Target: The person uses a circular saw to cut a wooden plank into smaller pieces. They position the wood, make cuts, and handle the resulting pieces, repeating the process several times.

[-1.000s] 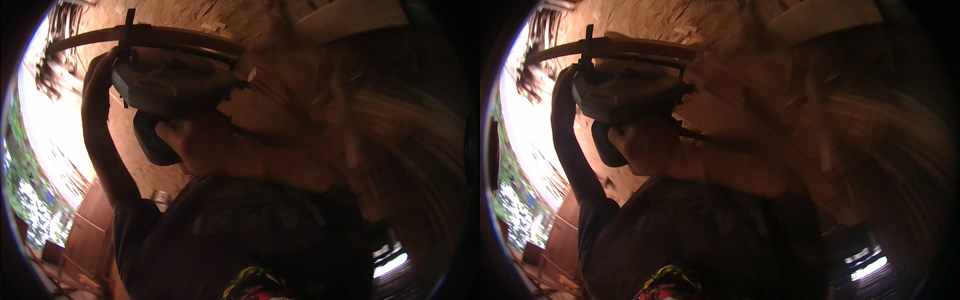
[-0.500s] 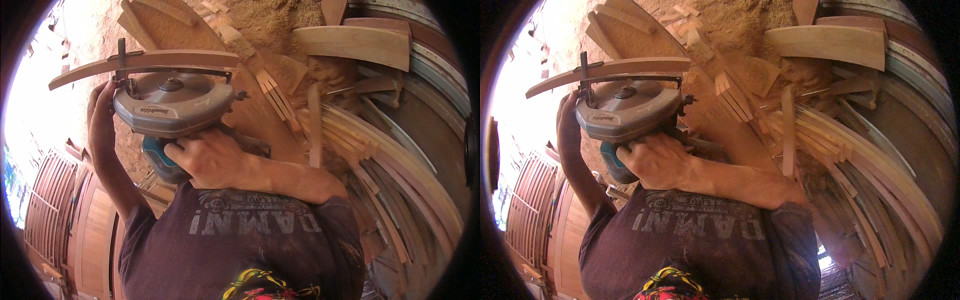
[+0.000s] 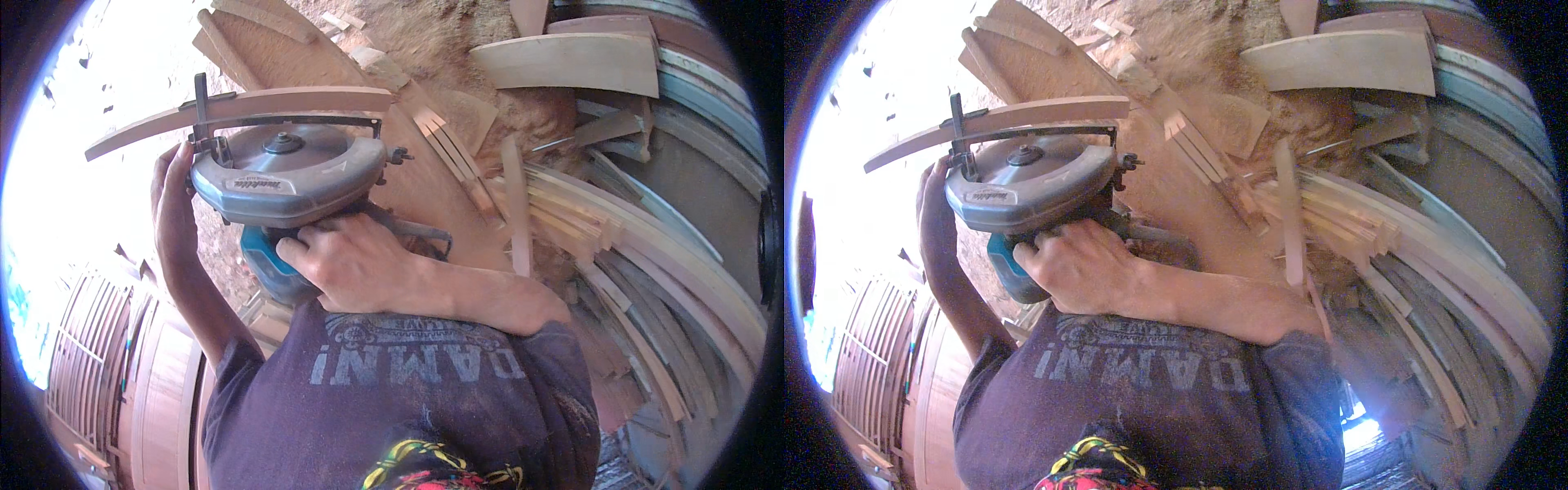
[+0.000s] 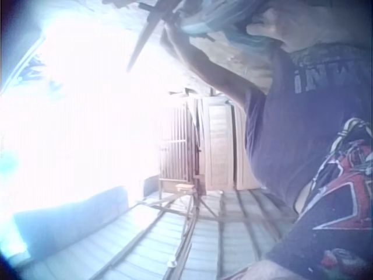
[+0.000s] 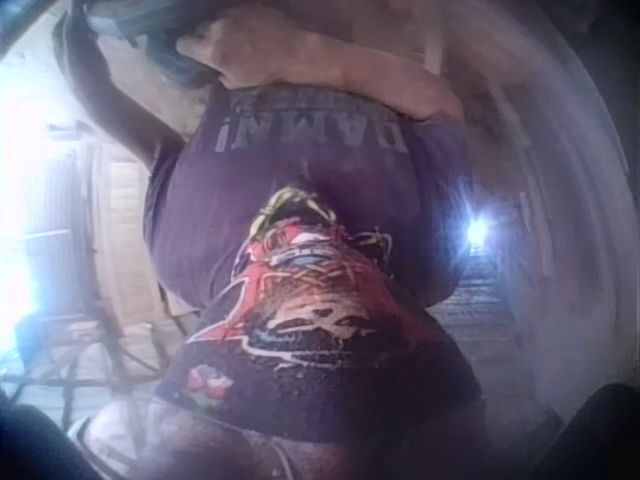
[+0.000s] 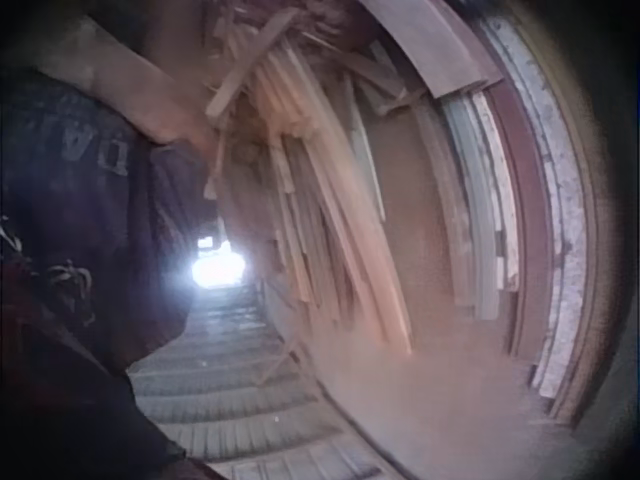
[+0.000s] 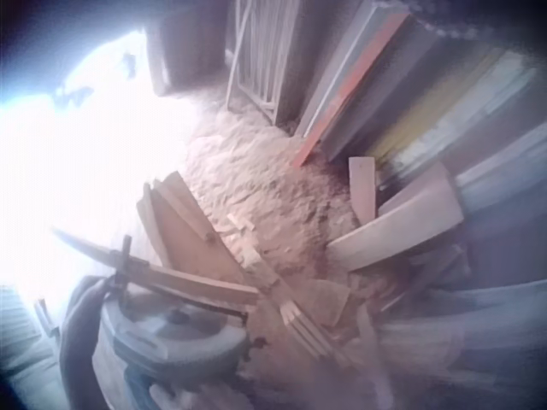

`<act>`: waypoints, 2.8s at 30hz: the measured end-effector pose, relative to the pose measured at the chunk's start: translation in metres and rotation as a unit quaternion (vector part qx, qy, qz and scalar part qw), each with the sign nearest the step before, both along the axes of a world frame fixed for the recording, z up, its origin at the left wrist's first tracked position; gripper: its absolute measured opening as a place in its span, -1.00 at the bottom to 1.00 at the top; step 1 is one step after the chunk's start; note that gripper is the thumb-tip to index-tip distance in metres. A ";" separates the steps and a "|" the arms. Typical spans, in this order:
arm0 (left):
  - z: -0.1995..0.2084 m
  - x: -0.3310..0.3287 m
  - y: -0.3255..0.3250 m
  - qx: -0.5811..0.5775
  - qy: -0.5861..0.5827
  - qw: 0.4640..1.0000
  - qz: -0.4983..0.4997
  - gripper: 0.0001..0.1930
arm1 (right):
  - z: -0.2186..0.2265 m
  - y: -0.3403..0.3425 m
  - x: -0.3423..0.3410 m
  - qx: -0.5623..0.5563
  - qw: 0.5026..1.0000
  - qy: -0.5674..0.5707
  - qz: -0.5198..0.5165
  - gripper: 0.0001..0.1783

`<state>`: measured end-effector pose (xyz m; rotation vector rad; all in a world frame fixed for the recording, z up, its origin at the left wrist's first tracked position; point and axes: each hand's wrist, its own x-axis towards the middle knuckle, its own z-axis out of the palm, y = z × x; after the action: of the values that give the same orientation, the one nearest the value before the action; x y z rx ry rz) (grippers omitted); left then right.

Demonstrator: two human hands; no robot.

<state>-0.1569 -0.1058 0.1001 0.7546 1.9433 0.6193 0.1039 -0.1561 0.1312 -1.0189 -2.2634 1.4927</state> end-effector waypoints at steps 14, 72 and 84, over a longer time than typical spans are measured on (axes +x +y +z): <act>0.004 0.008 0.019 0.115 -0.070 0.984 -0.116 -0.34 | 0.013 -0.050 0.000 0.055 0.992 0.029 -0.108 -0.62; -0.184 0.053 -0.018 0.080 -0.030 0.940 -0.330 -0.34 | -0.087 -0.505 0.271 -0.120 0.730 -0.325 -0.589 -0.22; -0.194 0.043 0.089 0.222 -0.007 0.900 -0.374 -0.55 | -0.043 -0.335 0.203 -0.114 0.757 -0.401 -0.504 -0.43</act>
<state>-0.1138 -0.0172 -0.0934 1.6674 1.3297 0.5710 0.3065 -0.4911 0.0885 -2.7459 -1.2618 0.8600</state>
